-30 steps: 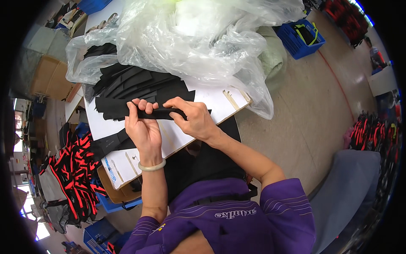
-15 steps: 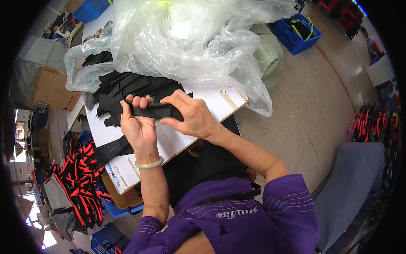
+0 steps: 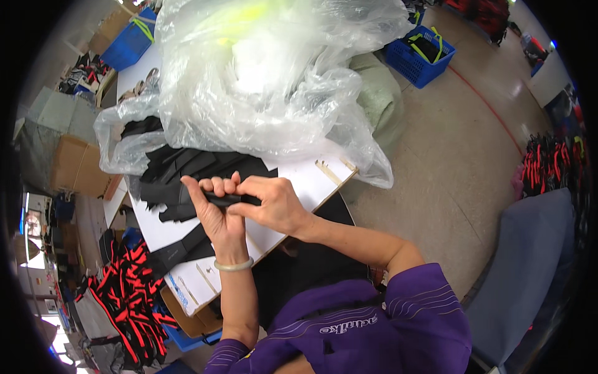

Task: The recorder is assembling black strap components by inserting white foam padding into them at a factory workbench.

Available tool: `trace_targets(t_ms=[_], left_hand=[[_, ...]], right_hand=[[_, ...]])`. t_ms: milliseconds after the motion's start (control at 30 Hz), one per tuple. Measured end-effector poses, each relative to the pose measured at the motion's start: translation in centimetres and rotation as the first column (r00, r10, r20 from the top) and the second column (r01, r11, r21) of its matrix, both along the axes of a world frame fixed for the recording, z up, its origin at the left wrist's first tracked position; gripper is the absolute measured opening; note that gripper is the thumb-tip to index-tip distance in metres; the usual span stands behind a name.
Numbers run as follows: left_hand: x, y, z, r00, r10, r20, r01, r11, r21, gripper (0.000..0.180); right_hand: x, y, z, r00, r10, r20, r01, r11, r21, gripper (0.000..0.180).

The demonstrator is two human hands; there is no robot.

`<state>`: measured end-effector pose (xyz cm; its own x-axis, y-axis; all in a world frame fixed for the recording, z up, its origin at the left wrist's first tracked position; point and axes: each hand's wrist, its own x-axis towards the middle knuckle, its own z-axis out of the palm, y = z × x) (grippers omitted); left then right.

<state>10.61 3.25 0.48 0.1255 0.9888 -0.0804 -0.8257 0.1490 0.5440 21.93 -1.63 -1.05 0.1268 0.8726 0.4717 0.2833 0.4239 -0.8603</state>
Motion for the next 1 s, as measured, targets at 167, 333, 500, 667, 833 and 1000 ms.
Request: trace_targets(t_ms=[167,333,500,667,833,1000], left_hand=[[-1.5,0.1,0.6,0.999,0.032,0.032,-0.032,0.999,-0.007,0.048],[-4.9,0.3,1.2,0.992,0.13,0.01,-0.129,0.991,-0.045,0.048],[-3.0,-1.2,0.9,1.0,-0.01,0.005,0.01,1.0,-0.025,0.046],[-4.6,-1.6,0.7,0.995,0.074,-0.073,-0.08,0.992,-0.095,0.04],[-3.9,-1.9,0.0,1.0,0.009,0.012,-0.008,0.998,-0.07,0.034],[-2.1,-1.9,1.4,0.993,0.069,-0.092,-0.068,0.998,0.017,0.015]], right_hand=[[1.2,1.8,1.3,0.976,0.076,0.206,-0.096,0.991,0.09,0.025],[7.1,13.8,4.2,0.842,-0.358,0.404,0.293,0.932,0.214,0.016],[8.4,23.6,-2.7,0.494,-0.565,0.66,0.332,0.825,0.458,0.007],[9.6,23.1,-3.5,0.592,-0.397,0.701,0.38,0.905,0.192,0.013],[11.2,18.7,2.6,0.984,-0.158,-0.083,0.131,0.955,-0.265,0.014],[5.2,10.9,6.7,0.958,0.243,-0.155,-0.26,0.96,-0.106,0.018]])
